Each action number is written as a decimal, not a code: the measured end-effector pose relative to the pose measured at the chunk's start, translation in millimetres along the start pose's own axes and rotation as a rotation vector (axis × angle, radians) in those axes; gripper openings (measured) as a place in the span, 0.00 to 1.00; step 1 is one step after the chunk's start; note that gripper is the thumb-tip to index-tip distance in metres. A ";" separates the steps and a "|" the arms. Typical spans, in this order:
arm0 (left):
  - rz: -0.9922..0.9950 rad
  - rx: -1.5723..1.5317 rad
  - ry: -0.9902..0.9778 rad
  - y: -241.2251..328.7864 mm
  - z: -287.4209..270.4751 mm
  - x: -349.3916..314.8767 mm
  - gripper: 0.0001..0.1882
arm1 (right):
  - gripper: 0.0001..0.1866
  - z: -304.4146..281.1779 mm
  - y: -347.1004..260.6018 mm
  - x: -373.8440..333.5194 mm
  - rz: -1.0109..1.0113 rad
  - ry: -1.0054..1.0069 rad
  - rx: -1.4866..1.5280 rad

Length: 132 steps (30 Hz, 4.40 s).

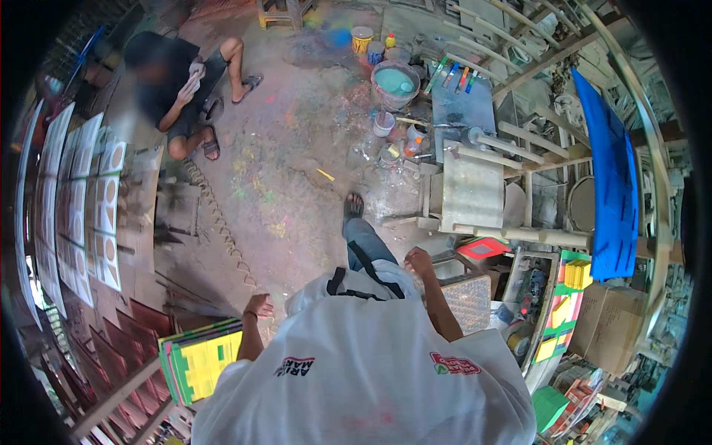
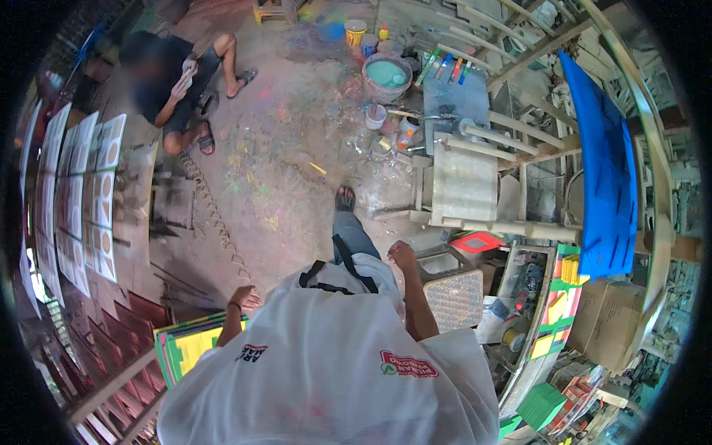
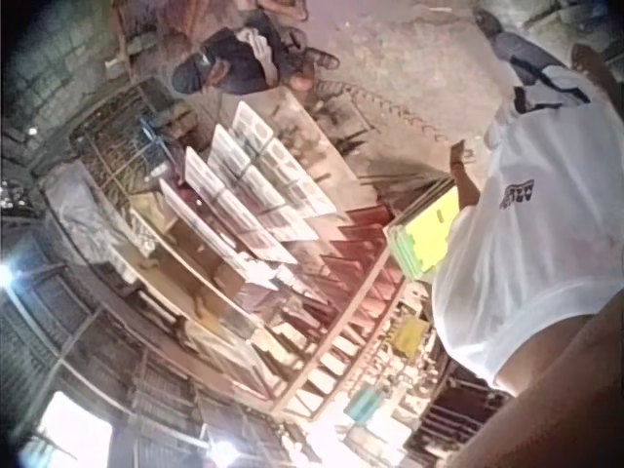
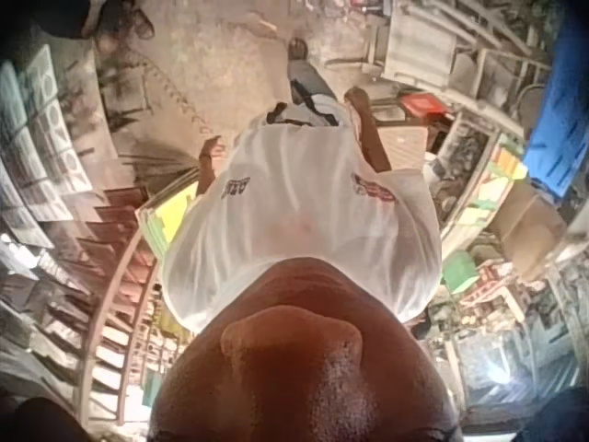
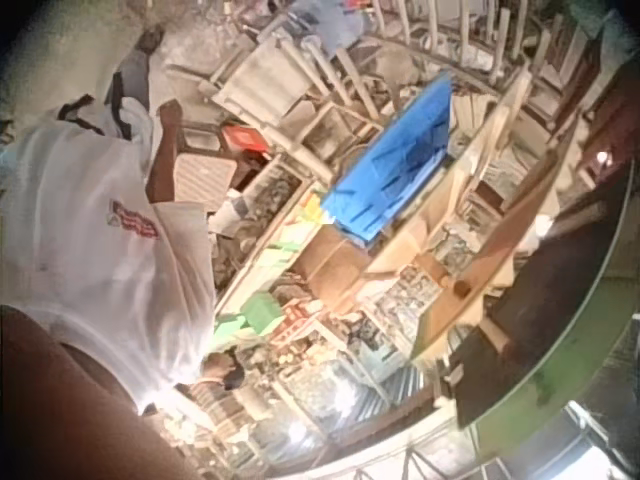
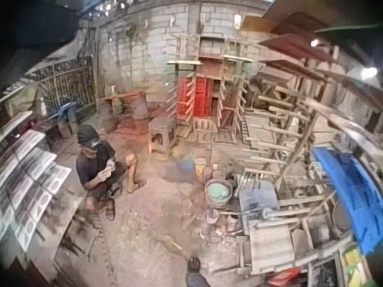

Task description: The recorder is assembling and finishing small yellow frames or mirrors at a workshop bench.

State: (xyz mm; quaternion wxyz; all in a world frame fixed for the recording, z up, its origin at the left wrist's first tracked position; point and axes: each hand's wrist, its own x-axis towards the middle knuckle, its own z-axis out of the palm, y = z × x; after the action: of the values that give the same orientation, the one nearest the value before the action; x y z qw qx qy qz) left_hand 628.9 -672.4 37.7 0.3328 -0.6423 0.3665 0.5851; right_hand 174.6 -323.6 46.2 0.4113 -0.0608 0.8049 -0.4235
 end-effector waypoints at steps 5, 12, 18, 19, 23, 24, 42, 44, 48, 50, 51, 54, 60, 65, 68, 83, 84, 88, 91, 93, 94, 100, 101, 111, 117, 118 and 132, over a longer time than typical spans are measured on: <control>0.188 0.011 0.135 111.3 -5.0 -17.7 0.21 | 0.03 -1.8 -48.1 77.7 0.145 -0.108 0.081; 0.939 0.392 0.385 373.0 -42.2 -11.9 0.17 | 0.05 -30.2 -99.2 259.6 0.123 -0.238 0.736; 0.898 -0.104 0.188 588.0 -29.4 -108.2 0.17 | 0.04 -62.5 -320.5 346.8 0.090 -0.145 0.230; 0.854 -0.088 0.157 615.8 -34.5 -103.0 0.18 | 0.04 -65.4 -345.0 369.4 0.070 -0.131 0.203; 0.640 -0.137 0.086 715.2 -66.4 -86.7 0.19 | 0.05 -57.7 -395.6 461.3 0.075 -0.113 0.139; 0.556 -0.176 0.046 749.0 -73.3 -76.1 0.19 | 0.05 -61.4 -393.3 489.8 0.069 -0.112 0.135; 0.954 0.014 -0.111 1354.6 -27.9 183.0 0.16 | 0.11 -32.7 -588.9 1079.1 -0.080 0.171 0.214; 1.071 0.303 -0.012 1414.1 8.9 272.0 0.17 | 0.13 -32.8 -568.7 1170.5 -0.227 0.243 -0.112; 1.438 0.801 0.220 1470.7 47.5 347.9 0.20 | 0.19 -29.6 -564.8 1251.0 -0.272 0.250 -0.603; 1.374 0.843 0.237 1488.3 65.8 340.3 0.20 | 0.23 -30.3 -577.2 1268.3 -0.245 0.222 -0.595; 1.403 0.798 0.252 1492.8 68.8 347.1 0.21 | 0.26 -22.3 -582.5 1268.7 -0.275 0.300 -0.505; 1.464 0.901 0.353 1502.5 75.8 383.0 0.22 | 0.32 -18.0 -590.9 1266.5 -0.227 0.172 -0.742; 1.510 1.011 0.279 1507.7 91.7 422.9 0.21 | 0.33 -11.9 -593.7 1248.0 -0.043 -0.094 -0.895; 1.585 1.013 0.338 1518.2 87.1 423.4 0.16 | 0.32 -24.7 -584.9 1234.4 -0.042 -0.106 -0.814; 1.513 1.122 0.394 1516.6 91.4 416.1 0.14 | 0.31 -27.3 -577.6 1232.5 -0.156 -0.038 -0.849; 1.539 0.941 0.439 1505.5 85.8 437.8 0.13 | 0.24 5.3 -642.6 1202.0 -0.490 0.040 -0.721; 1.531 1.012 0.384 1505.0 85.5 428.0 0.15 | 0.24 5.6 -642.8 1202.3 -0.469 0.026 -0.757; 1.490 0.977 0.257 1513.4 73.7 458.9 0.16 | 0.24 12.7 -650.6 1201.1 -0.475 0.009 -0.758; 1.455 0.957 0.343 1513.8 79.5 461.1 0.14 | 0.24 12.0 -650.1 1204.9 -0.447 -0.045 -0.765; 1.452 0.993 0.292 1511.5 95.6 437.1 0.14 | 0.24 1.2 -637.5 1210.8 -0.409 -0.032 -0.753; 1.436 1.017 0.278 1509.3 94.2 424.1 0.15 | 0.24 -0.2 -639.0 1208.9 -0.410 -0.034 -0.749; 1.227 0.547 0.257 1527.1 80.0 426.0 0.15 | 0.23 -3.3 -644.5 1220.3 -0.491 -0.020 -0.716; 1.220 0.554 0.246 1523.4 85.1 413.2 0.15 | 0.22 -10.2 -641.6 1223.6 -0.537 0.044 -0.718; 1.288 0.235 -0.004 1528.3 68.3 294.2 0.14 | 0.12 -47.8 -647.2 1224.6 -0.754 0.470 -0.232; 1.507 -0.148 -0.147 1534.0 8.8 235.3 0.11 | 0.13 -66.4 -635.0 1239.2 -0.745 0.510 -0.204; 1.504 -0.149 -0.139 1536.1 -1.5 239.1 0.11 | 0.13 -63.3 -634.6 1240.3 -0.746 0.502 -0.200; 1.523 -0.266 -0.108 1542.9 -11.4 248.0 0.13 | 0.15 -52.7 -636.8 1238.9 -0.408 0.129 -0.483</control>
State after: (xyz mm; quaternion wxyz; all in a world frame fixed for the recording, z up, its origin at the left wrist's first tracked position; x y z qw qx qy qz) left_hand -681.1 -1489.0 -206.0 -0.2238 -0.2184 0.6171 0.7221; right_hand -833.1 -1246.9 -228.2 0.2400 -0.2898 0.8777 -0.2969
